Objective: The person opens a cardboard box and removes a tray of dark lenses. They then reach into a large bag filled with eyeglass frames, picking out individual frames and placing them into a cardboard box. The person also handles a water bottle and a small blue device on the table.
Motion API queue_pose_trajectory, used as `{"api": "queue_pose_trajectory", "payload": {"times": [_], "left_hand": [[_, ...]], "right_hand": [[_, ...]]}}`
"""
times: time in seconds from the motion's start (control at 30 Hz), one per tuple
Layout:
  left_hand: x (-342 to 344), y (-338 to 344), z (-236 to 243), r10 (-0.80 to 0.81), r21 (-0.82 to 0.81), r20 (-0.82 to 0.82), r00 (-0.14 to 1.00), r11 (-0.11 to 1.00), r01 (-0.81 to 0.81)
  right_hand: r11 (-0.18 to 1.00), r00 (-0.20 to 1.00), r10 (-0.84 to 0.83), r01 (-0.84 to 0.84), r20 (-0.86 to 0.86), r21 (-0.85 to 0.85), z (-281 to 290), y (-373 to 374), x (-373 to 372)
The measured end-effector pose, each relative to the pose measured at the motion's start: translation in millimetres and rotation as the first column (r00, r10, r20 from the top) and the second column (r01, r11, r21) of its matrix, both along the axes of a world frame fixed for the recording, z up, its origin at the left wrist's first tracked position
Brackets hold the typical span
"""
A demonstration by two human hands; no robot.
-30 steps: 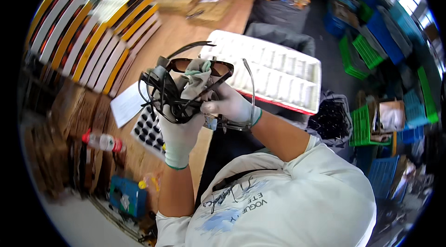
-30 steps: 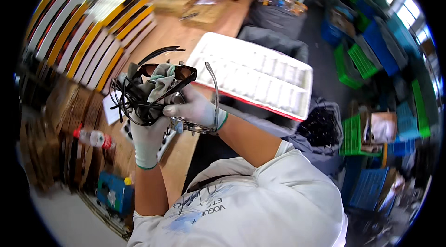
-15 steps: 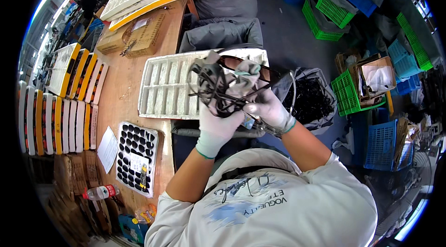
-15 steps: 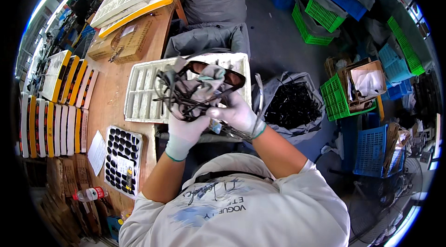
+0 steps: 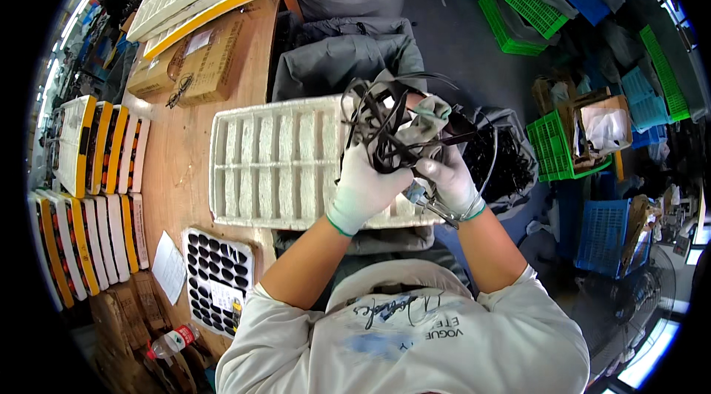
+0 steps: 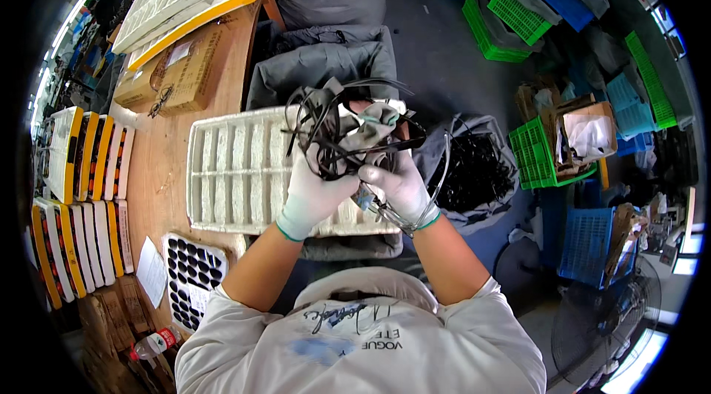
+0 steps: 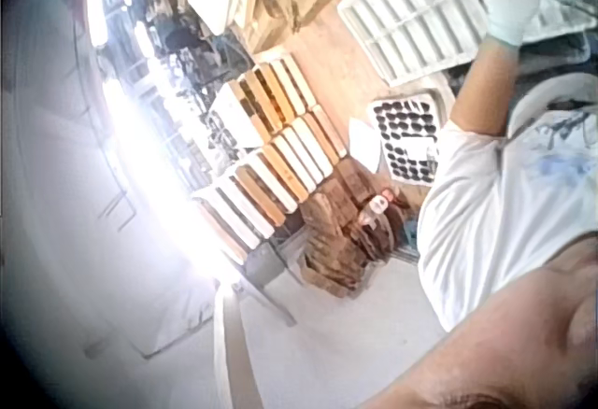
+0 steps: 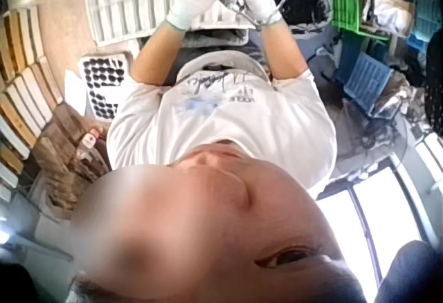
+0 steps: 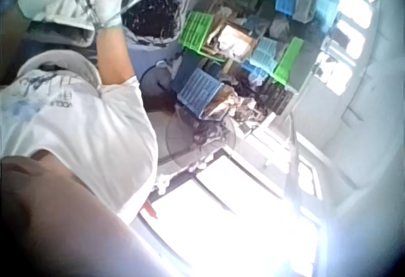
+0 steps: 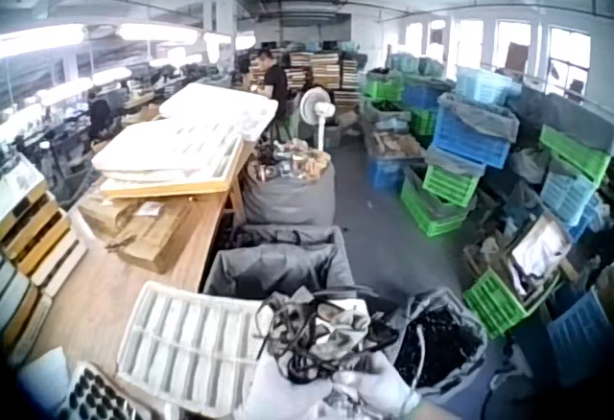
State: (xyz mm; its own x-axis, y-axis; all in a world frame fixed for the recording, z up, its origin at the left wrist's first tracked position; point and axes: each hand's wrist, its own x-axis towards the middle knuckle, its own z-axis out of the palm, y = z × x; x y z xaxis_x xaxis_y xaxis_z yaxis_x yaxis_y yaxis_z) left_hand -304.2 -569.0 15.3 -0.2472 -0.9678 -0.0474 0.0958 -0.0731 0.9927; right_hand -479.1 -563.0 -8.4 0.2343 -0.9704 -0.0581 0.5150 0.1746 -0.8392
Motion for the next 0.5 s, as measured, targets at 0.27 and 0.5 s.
{"api": "queue_pose_trajectory", "payload": {"times": [0.27,0.5], "left_hand": [[-35,-183,-18,0.167,-0.348,0.13,0.977,0.931,-0.113],[1,-388,-9,-0.01,-0.079,0.392,0.92,0.996,0.045]], "right_hand": [[0.997,0.999,-0.027,0.031,0.046,-0.07,-1,-173,-20],[0.991,0.99,0.129,-0.13,0.061,0.012,-40,-405,-16]]}}
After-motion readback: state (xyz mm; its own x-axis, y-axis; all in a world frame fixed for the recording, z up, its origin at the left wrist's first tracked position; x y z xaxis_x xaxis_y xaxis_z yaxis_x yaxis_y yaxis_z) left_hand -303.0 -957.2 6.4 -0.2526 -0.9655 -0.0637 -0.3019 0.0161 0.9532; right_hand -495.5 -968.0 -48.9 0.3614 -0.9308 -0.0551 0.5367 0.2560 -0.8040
